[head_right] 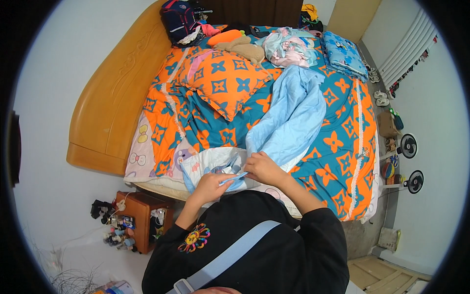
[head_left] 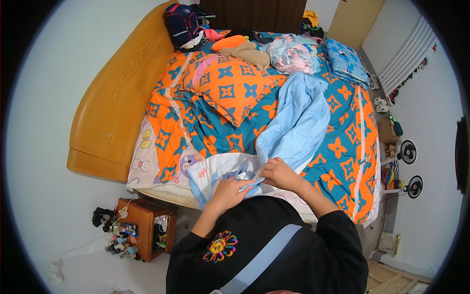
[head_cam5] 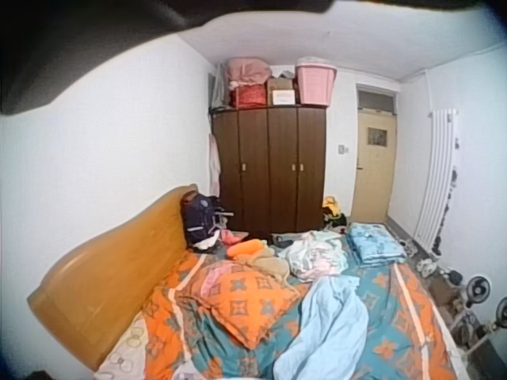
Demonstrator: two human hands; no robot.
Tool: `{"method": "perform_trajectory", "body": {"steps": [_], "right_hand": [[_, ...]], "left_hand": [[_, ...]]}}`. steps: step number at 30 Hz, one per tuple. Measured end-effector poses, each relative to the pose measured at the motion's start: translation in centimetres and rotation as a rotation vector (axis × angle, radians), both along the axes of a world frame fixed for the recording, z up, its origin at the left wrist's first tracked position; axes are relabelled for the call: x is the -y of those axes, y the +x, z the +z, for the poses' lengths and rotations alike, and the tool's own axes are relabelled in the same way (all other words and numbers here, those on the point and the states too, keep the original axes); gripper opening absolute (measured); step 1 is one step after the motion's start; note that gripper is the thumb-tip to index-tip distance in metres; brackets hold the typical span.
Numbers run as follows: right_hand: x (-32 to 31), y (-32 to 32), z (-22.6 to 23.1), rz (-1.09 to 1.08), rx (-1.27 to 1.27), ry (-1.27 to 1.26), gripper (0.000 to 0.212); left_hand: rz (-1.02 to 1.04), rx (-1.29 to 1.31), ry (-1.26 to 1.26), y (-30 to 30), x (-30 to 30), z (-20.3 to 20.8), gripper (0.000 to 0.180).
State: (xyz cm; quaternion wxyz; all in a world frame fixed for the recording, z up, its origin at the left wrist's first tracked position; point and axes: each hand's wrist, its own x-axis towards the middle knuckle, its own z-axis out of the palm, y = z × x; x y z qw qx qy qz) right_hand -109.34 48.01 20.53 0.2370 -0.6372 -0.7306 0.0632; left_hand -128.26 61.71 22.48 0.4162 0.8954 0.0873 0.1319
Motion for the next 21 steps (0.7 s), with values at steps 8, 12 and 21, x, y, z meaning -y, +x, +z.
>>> {"method": "perform_trajectory", "body": {"steps": [8,12,21], "right_hand": [[1.4,1.1,-2.9,-0.144,0.126,-0.306,0.01],[1.3,1.7,-2.0,-0.219,0.141,-0.313,0.012],[1.9,2.5,0.1,-0.265,-0.111,-0.207,0.013]], "left_hand": [[-0.072,-0.138,0.003,-0.1,0.1,0.4,0.02],[-0.066,-0.039,0.031,-0.3,0.1,0.0,0.02],[0.059,-0.131,0.003,-0.5,-0.3,1.2,0.02]]}}
